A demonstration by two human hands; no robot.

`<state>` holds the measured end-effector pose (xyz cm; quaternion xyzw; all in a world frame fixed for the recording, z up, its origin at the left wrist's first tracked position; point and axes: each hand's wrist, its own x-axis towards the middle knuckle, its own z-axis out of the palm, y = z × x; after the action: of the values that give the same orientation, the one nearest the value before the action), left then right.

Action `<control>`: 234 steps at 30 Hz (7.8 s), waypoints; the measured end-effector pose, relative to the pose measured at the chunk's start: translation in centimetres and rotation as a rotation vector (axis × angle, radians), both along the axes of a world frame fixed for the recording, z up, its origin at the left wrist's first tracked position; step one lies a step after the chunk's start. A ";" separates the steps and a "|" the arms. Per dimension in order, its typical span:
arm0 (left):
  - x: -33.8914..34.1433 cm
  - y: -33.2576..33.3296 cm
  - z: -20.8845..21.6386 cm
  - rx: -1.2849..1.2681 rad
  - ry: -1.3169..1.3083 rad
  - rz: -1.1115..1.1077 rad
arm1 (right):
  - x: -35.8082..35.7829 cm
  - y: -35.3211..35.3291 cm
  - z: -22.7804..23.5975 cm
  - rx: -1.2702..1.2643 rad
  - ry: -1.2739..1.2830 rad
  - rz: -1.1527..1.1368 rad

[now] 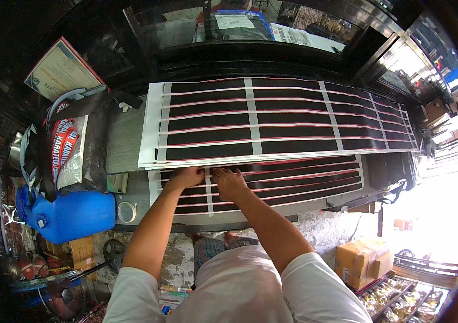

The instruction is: The person is assembling solar panels by hand, aligning and securing white frames onto black panels with red lines. The person repeatedly positions the frames, adjusts alignment, and presses them into place on a workbench.

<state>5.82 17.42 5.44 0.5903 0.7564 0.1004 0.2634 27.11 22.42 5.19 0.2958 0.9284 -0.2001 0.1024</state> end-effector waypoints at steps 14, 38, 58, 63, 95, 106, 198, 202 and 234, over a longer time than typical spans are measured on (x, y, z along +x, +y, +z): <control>-4.1 -19.1 -2.7 0.432 0.364 0.624 | -0.5 -1.7 -0.7 0.054 0.009 0.012; -11.6 -14.3 -7.5 0.473 0.071 0.902 | -1.1 -3.4 0.5 0.154 -0.077 -0.082; -7.1 -12.5 -4.3 0.184 0.332 0.260 | -0.7 2.1 -0.2 0.068 -0.177 -0.272; -8.1 -12.2 -4.4 0.102 0.346 0.243 | 1.7 6.1 -3.2 0.242 -0.001 -0.412; -8.3 -11.2 -3.0 -0.121 0.279 0.254 | -3.4 8.1 -5.0 0.095 0.045 -0.294; -8.0 -11.1 -2.1 -0.167 0.236 0.306 | -3.4 8.7 -4.9 0.089 0.035 -0.273; -8.2 -11.7 -1.2 -0.186 0.153 0.349 | -3.0 8.7 -4.5 0.110 0.122 -0.353; -8.2 -11.5 -1.2 -0.189 0.137 0.347 | -3.1 8.6 -4.5 0.111 0.134 -0.365; 0.9 -8.2 -3.9 0.248 0.219 0.073 | -3.4 -1.2 -2.2 0.274 0.457 0.007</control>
<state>6.73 9.22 1.52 0.5977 0.7834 0.1375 0.1004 23.67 21.23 3.04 0.2507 0.9470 -0.1337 -0.1501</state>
